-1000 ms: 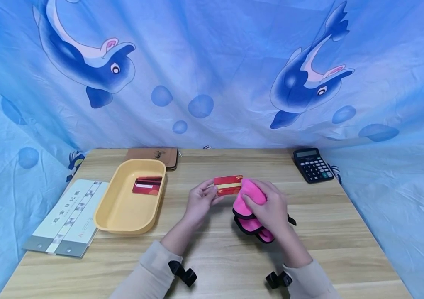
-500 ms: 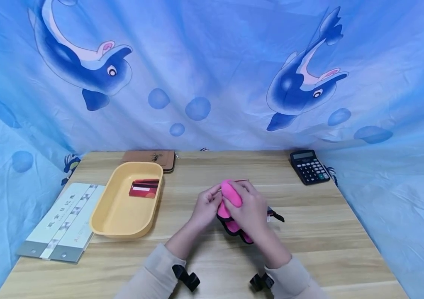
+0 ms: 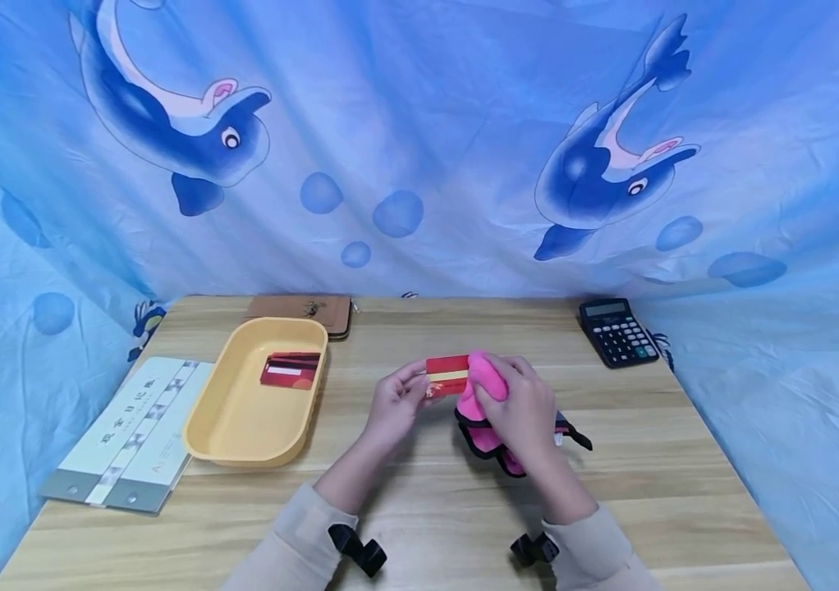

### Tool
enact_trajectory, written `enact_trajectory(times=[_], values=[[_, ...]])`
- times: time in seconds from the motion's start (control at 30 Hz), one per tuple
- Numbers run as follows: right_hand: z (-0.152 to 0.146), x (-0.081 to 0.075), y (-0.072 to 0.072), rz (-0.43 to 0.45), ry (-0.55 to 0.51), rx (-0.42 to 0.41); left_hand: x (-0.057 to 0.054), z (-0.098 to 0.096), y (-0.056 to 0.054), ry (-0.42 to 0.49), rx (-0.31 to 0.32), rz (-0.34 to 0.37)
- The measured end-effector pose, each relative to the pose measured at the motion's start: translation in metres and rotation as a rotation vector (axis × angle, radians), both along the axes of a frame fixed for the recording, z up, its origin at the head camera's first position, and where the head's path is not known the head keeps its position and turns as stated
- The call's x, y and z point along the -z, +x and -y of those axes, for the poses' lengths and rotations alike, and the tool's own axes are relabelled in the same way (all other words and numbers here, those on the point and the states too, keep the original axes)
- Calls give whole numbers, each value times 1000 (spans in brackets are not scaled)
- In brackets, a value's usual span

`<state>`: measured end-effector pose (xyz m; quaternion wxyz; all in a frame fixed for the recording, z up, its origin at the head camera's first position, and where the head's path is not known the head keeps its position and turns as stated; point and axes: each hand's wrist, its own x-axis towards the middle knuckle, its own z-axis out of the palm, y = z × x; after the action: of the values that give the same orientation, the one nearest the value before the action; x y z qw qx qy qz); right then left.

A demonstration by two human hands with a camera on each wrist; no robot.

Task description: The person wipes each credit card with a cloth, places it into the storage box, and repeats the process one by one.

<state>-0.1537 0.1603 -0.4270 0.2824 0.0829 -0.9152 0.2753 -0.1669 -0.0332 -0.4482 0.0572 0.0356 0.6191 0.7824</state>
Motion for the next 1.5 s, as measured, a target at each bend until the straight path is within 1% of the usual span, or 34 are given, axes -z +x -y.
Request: enact_trajectory(times=[0.07,0.2,0.3,0.43,0.5,0.6,0.7,0.83,1.0,1.13,1.2,1.3,1.4,1.5], values=[[-1,0,1,-6,0,-3,1,1,1,-6,-6,2],[5,-1,3,-44,13,-22,2,0,3,-8,-11,-23],[14,-2,4,-85,24,-54,3,-3,5,-44,2,-56],[29,-3,8,-123,6,-133,5,-8,7,-144,17,-118],[35,-4,11,-134,-13,-166,6,-8,7,-168,18,-133],[41,-6,13,-140,-29,-182,6,-7,7,-184,24,-132],[41,-6,12,-151,-14,-176,4,-5,6,-162,25,-115],[33,-5,10,-134,-3,-155,1,-4,4,-128,8,-92],[14,-3,6,-87,-10,-80,-4,3,5,-88,-1,-77],[-4,-2,1,-77,-17,-31,-6,10,4,-62,-8,-91],[-12,-3,-1,-76,-19,-18,-6,13,3,-51,-28,-107],[-22,-2,-2,-73,-30,-4,-6,18,1,-42,-78,-119],[-28,-2,-1,-70,-52,0,-7,22,-1,-51,-119,-108],[-32,-1,-1,-71,-78,-7,-9,24,-1,-63,-132,-95]])
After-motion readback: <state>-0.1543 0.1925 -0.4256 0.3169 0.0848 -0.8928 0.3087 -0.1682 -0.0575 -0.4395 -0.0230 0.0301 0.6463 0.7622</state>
